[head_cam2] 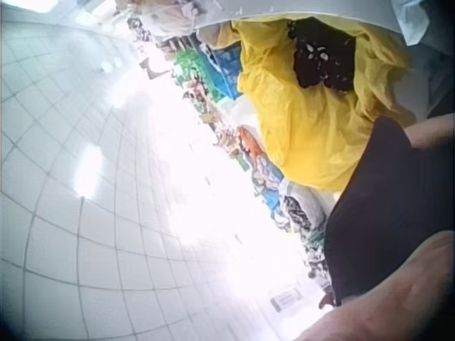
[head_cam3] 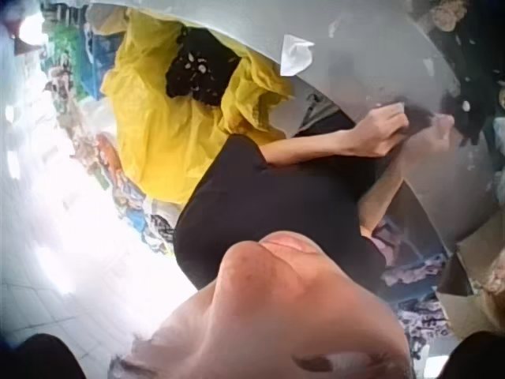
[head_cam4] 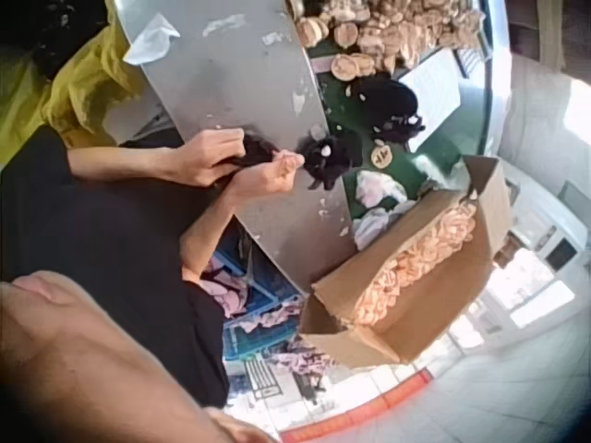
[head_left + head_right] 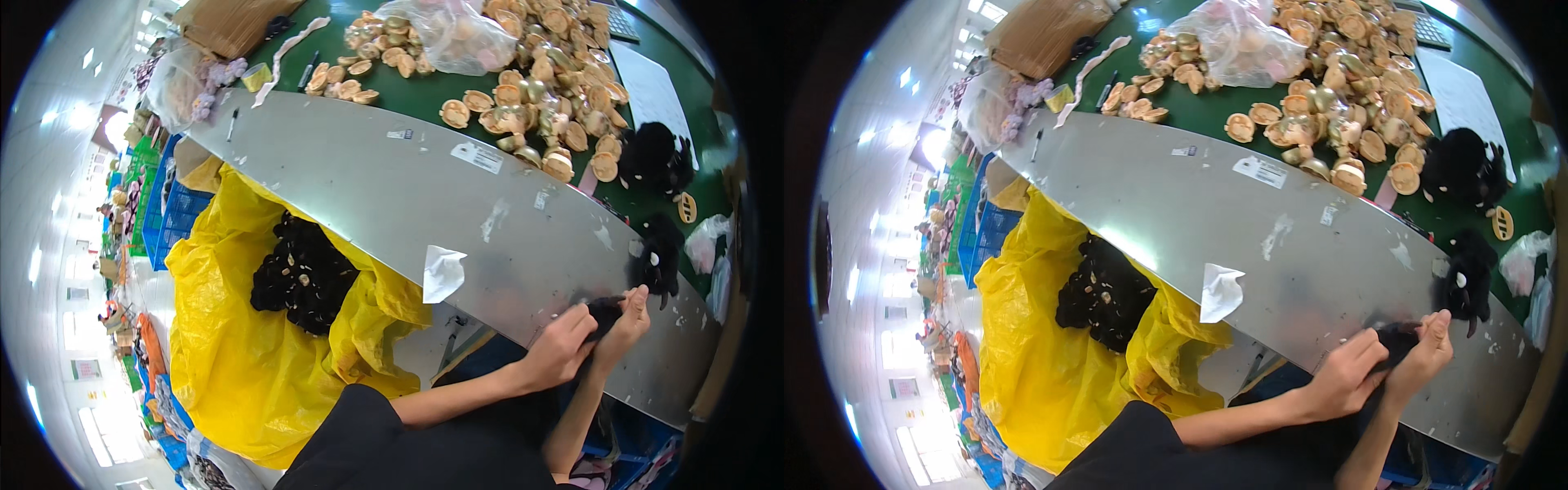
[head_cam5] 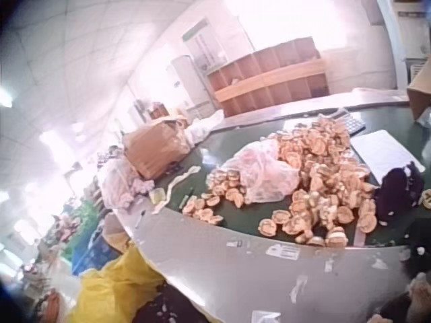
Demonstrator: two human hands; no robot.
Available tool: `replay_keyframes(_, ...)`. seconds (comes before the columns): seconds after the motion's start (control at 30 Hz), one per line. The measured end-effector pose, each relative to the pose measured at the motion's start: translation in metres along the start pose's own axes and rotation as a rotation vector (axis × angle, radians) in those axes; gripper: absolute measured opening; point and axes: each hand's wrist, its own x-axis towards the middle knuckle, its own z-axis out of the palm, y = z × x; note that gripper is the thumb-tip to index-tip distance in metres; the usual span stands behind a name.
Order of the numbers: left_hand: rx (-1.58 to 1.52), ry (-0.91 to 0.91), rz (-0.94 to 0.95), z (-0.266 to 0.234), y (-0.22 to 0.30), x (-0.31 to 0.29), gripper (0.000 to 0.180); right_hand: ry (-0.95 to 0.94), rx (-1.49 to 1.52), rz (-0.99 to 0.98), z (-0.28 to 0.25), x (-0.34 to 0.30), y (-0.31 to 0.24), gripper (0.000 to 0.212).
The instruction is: The person repeatedly picks up small black plush hair accessories and beige plastic hair clips, then presses the clips onto the plush items. Completed units are placed into a yellow bag beneath the table. The process is repeated for multiple items in a consistent sequence.
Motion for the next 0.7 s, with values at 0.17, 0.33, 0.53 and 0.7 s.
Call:
replay_keyframes(0.17, 0.007, 0.130, -0.095, 0.012, -0.001, -0.001, 0.022, 0.056, 0.027, -0.107, 0.015, -0.003, -0.022, 0.038)
replay_keyframes(0.33, -0.078, 0.202, -0.214, -0.005, -0.001, 0.013, 0.013, -0.178, -0.067, -0.295, 0.008, -0.014, -0.039, 0.028)
replay_keyframes(0.53, -0.043, 0.237, -0.237, -0.023, 0.014, -0.002, 0.019, -0.403, 0.026, -0.021, -0.003, -0.024, -0.062, 0.034)
replay_keyframes(0.7, 0.117, 0.200, -0.097, -0.033, 0.022, -0.008, 0.021, -0.313, -0.335, -0.374, 0.008, -0.031, -0.055, 0.036)
